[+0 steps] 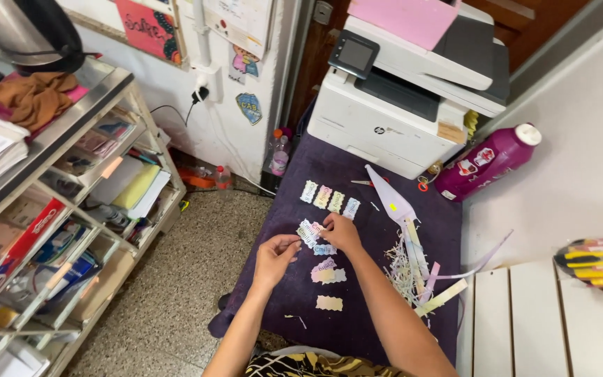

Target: The person arranges small, colorful paper strips with printed text on a dark purple surface. They pick up, separate, and place the strips into neat rows using both hands.

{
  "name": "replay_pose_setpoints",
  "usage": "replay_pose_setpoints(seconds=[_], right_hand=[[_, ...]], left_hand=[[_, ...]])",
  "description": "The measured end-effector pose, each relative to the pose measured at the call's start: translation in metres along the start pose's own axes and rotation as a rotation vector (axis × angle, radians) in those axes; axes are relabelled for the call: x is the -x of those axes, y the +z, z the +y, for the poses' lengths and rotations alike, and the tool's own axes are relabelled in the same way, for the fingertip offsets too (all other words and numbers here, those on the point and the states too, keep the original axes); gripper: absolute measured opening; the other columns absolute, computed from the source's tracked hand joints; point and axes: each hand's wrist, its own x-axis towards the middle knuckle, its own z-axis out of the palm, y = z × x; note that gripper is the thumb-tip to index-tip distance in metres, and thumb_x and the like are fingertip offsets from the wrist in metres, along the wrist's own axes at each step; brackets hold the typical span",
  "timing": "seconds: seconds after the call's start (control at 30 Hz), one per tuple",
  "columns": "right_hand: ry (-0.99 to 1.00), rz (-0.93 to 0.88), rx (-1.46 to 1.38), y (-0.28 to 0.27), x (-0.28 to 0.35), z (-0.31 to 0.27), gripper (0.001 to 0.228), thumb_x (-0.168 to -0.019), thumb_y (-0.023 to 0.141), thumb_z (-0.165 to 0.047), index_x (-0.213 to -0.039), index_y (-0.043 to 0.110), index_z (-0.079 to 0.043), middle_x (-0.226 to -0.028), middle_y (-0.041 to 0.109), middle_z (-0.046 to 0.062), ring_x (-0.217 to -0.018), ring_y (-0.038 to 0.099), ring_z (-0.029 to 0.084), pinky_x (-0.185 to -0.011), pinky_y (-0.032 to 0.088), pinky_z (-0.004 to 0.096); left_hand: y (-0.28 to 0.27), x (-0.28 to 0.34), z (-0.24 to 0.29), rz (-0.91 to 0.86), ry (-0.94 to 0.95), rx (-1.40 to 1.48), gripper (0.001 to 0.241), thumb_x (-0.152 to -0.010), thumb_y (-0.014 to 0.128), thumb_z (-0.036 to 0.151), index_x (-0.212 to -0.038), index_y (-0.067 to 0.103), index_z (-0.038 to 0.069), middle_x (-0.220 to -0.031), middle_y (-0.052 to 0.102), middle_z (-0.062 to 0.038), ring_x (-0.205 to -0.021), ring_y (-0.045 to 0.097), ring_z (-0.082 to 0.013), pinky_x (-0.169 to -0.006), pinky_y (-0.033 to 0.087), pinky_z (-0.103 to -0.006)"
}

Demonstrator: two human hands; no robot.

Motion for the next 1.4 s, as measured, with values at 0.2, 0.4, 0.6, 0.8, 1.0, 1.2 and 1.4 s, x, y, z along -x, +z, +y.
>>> replay_pose_setpoints(seconds=[0.2,0.4,0.6,0.8,1.0,1.2,1.4], right_hand=[[0.053,0.046,-0.207,-0.01,0.007,0.02,0.034,-0.079,0.082,-0.028,-0.106,0.077,-0.009,-0.103,0.077,0.017,-0.108,0.071,0.037,-0.09,0.055,0.044],[0.042,-0.039,-0.898,-0.042,0.063,-0.049,0.028,-0.076,0.089,-0.016,-0.096,0.073,-0.005,-0.082,0.065,0.002,-0.059,0.053,0.004,-0.047,0.042,0.014],[-0.021,-0.003,-0.977,-0.046,0.071,-0.062,0.013,-0.085,0.081,-0.014,-0.093,0.073,-0.008,-0.075,0.064,0.0,-0.054,0.048,0.001,-0.044,0.042,0.012],[-0.058,0.183,-0.764,-0.037,0.061,-0.056,0.015,-0.089,0.078,-0.02,-0.093,0.076,-0.006,-0.078,0.075,0.011,-0.053,0.052,0.008,-0.044,0.041,0.018],[0.057,0.28,-0.164,0.047,0.007,0.003,0.035,-0.077,0.087,-0.036,-0.103,0.073,-0.015,-0.099,0.075,0.005,-0.098,0.073,0.025,-0.085,0.057,0.036],[0.019,0.297,-0.045,0.065,0.009,-0.01,0.025,-0.082,0.076,-0.021,-0.105,0.07,-0.012,-0.101,0.063,0.008,-0.1,0.071,0.032,-0.086,0.058,0.04],[0.077,0.337,-0.028,0.062,0.017,-0.015,0.015,-0.078,0.079,-0.018,-0.091,0.07,-0.018,-0.087,0.066,0.003,-0.092,0.072,0.027,-0.083,0.057,0.038]], left_hand=[[0.009,-0.011,-0.003,-0.029,0.002,-0.065,0.024,-0.082,0.084,0.006,-0.105,0.08,0.001,-0.106,0.077,-0.021,-0.094,0.075,-0.0229,-0.072,0.066,-0.0322],[0.023,-0.012,0.012,-0.084,-0.004,-0.036,0.048,-0.078,0.088,0.01,-0.122,0.073,0.0,-0.106,0.076,-0.026,-0.093,0.074,-0.0247,-0.077,0.065,-0.0326],[0.032,-0.002,0.059,-0.092,0.041,0.036,0.04,-0.087,0.076,0.0,-0.126,0.067,-0.005,-0.1,0.075,-0.031,-0.087,0.076,-0.03,-0.074,0.066,-0.0354],[0.023,-0.005,0.031,-0.032,0.071,0.166,0.035,-0.088,0.076,0.0,-0.122,0.069,-0.003,-0.096,0.076,-0.029,-0.085,0.077,-0.0333,-0.071,0.067,-0.0384],[0.009,0.0,0.031,-0.052,0.1,0.146,0.03,-0.089,0.075,0.002,-0.118,0.07,-0.003,-0.097,0.078,-0.027,-0.085,0.078,-0.033,-0.07,0.067,-0.0389],[-0.004,0.009,0.039,-0.077,0.084,0.147,0.027,-0.09,0.076,0.005,-0.115,0.072,-0.004,-0.094,0.078,-0.027,-0.083,0.078,-0.0346,-0.068,0.067,-0.0396],[-0.009,0.008,0.032,-0.118,0.107,0.141,0.027,-0.09,0.075,0.005,-0.115,0.072,-0.003,-0.094,0.078,-0.026,-0.082,0.078,-0.0344,-0.067,0.066,-0.0388]])
